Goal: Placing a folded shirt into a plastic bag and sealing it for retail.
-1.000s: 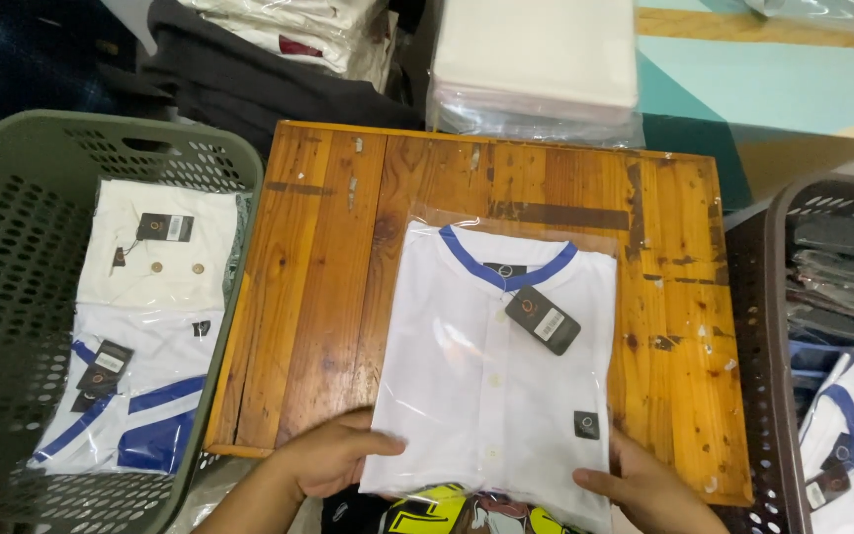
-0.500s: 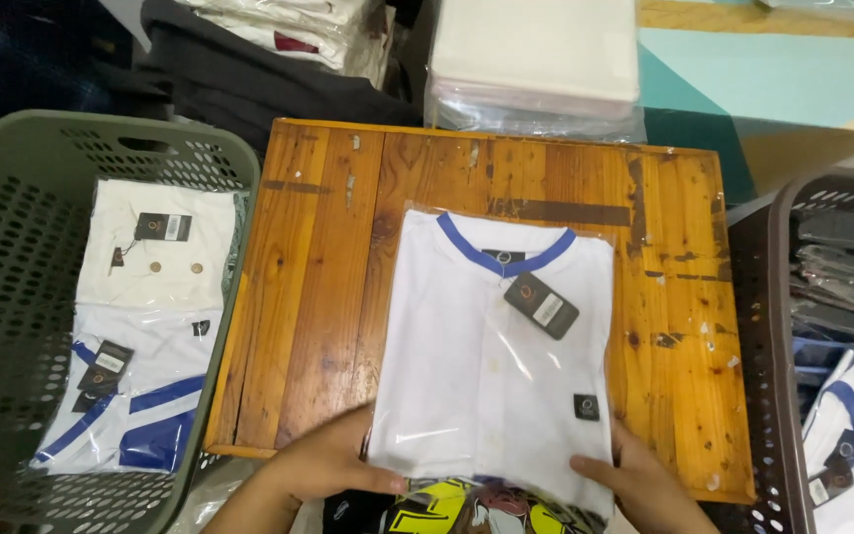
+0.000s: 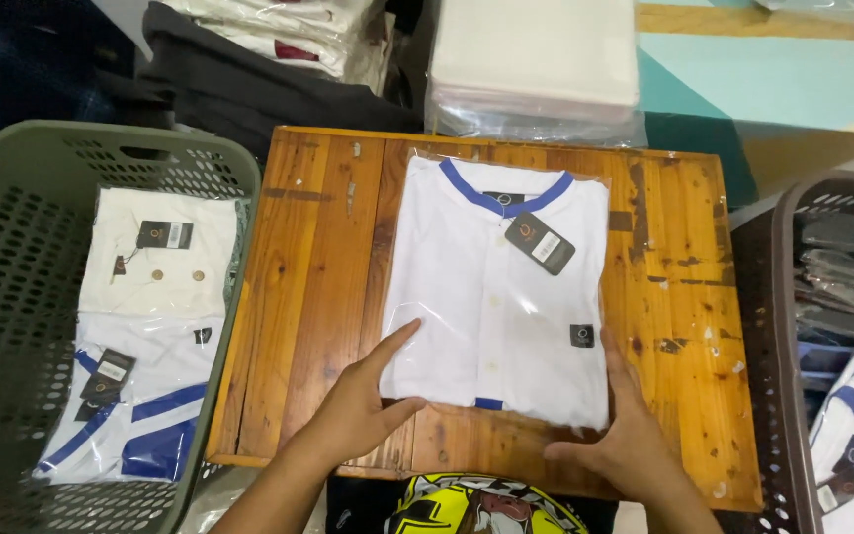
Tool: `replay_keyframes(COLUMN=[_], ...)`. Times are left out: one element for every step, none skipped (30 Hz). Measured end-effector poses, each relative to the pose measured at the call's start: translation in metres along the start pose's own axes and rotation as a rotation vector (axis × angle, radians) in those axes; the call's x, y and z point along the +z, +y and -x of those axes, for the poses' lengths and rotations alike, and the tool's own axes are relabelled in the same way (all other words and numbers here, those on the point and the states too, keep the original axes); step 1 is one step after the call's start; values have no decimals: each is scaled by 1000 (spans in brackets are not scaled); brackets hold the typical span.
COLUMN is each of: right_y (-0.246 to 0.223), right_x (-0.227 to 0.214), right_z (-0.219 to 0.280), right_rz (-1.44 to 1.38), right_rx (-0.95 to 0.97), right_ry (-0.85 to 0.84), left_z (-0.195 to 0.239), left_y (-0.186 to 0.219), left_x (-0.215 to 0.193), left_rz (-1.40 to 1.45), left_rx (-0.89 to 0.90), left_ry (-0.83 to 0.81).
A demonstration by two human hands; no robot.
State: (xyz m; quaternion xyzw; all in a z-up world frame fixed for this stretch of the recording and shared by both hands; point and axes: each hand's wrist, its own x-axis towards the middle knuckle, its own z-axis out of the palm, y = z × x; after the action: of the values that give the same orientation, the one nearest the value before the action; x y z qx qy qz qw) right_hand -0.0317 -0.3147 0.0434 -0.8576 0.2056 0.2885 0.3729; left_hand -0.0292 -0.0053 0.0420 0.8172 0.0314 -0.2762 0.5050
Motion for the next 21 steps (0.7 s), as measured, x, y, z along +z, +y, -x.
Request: replay_keyframes(right_y=[4, 7, 11, 20, 28, 36, 43, 51, 58, 69, 79, 89, 91, 92, 94, 88, 82, 77, 71, 65, 59], right_x=[5, 9, 13, 18, 23, 27, 30, 33, 36, 38, 40, 42, 42, 42, 42, 42, 42, 41, 40, 39, 38], right_z=[1, 3, 4, 2, 0, -3, -7, -11, -15, -23, -30, -37, -41, -45, -48, -47, -47, -45, -48, -50, -52], right_rz=[-1, 47, 96, 96, 180, 264, 264, 225, 184, 184, 204, 223, 222, 251, 279, 278, 267, 256, 256, 265, 274], right_rx=[4, -47, -98, -101, -161, -223, -226, -333, -440, -443, -627, -811, -814, -789, -764, -765, -659, -550, -547, -501, -455], right_ry=[-3, -1, 1, 2, 44, 88, 91, 182, 274, 275, 368, 459, 458, 488, 517, 517, 519, 521, 523, 510, 497], left_z=[1, 1, 2, 1, 2, 1, -1, -2, -3, -4, -4, -4, -5, -7, -10, -11, -13, -15, -19, -23, -27], left_y=[-2, -3, -5, -6, -8, -10, -13, -17, -20, -20, -19, -19, -22, -26, -29, -27, -24, -21, -17, -13, -9], left_x=[1, 2, 3, 5, 7, 9, 12, 15, 18, 20, 21, 23, 25, 27, 30, 32, 34, 37, 39, 41, 42], left_rz=[-1, 10, 21, 20, 48, 76, 75, 88, 101, 100, 86, 73, 73, 58, 44, 44, 81, 117, 117, 163, 209], left_rx=[-4, 5, 13, 15, 28, 44, 47, 73, 99, 101, 99, 97, 96, 125, 153, 153, 89, 26, 27, -17, -61], left_ry=[-3, 11, 26, 28, 36, 45, 48, 76, 104, 107, 112, 117, 120, 152, 185, 186, 207, 224, 221, 262, 304])
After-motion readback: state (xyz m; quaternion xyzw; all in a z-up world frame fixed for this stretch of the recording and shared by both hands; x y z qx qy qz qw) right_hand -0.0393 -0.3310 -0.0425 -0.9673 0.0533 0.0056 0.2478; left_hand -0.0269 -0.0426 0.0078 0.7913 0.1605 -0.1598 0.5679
